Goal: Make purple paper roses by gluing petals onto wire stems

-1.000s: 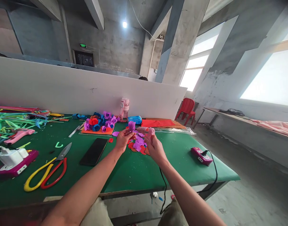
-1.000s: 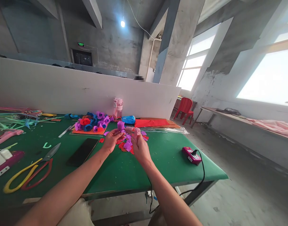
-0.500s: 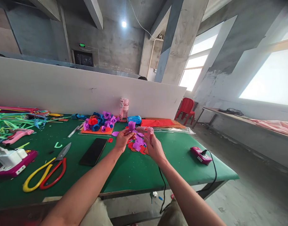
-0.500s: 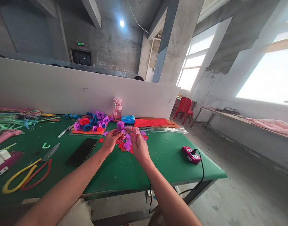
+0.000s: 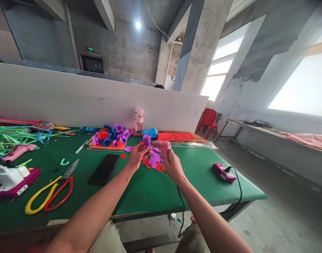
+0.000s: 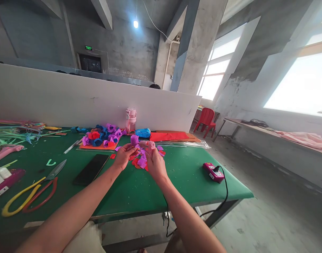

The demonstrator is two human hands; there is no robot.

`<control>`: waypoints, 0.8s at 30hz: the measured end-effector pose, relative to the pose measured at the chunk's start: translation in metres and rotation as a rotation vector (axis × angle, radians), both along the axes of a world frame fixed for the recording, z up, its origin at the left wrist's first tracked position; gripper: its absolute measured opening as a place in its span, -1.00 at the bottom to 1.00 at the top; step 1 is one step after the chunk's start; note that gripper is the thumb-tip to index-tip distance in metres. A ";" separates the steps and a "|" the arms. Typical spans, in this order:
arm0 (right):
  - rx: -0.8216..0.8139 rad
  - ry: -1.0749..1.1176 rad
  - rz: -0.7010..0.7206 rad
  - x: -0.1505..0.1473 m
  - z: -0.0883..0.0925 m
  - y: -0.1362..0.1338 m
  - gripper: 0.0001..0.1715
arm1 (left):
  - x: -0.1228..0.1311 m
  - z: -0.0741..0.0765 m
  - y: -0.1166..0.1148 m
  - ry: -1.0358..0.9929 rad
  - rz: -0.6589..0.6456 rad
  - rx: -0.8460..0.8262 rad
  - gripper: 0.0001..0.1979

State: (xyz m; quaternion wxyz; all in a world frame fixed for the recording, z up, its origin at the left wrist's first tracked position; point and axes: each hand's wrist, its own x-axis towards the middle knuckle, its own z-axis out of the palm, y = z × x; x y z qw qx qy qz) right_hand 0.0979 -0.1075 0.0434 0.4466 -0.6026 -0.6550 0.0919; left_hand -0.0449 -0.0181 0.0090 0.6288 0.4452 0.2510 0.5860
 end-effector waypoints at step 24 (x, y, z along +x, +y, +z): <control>0.039 0.115 -0.031 0.005 -0.002 -0.007 -0.66 | 0.001 -0.004 0.003 -0.006 -0.001 -0.019 -0.64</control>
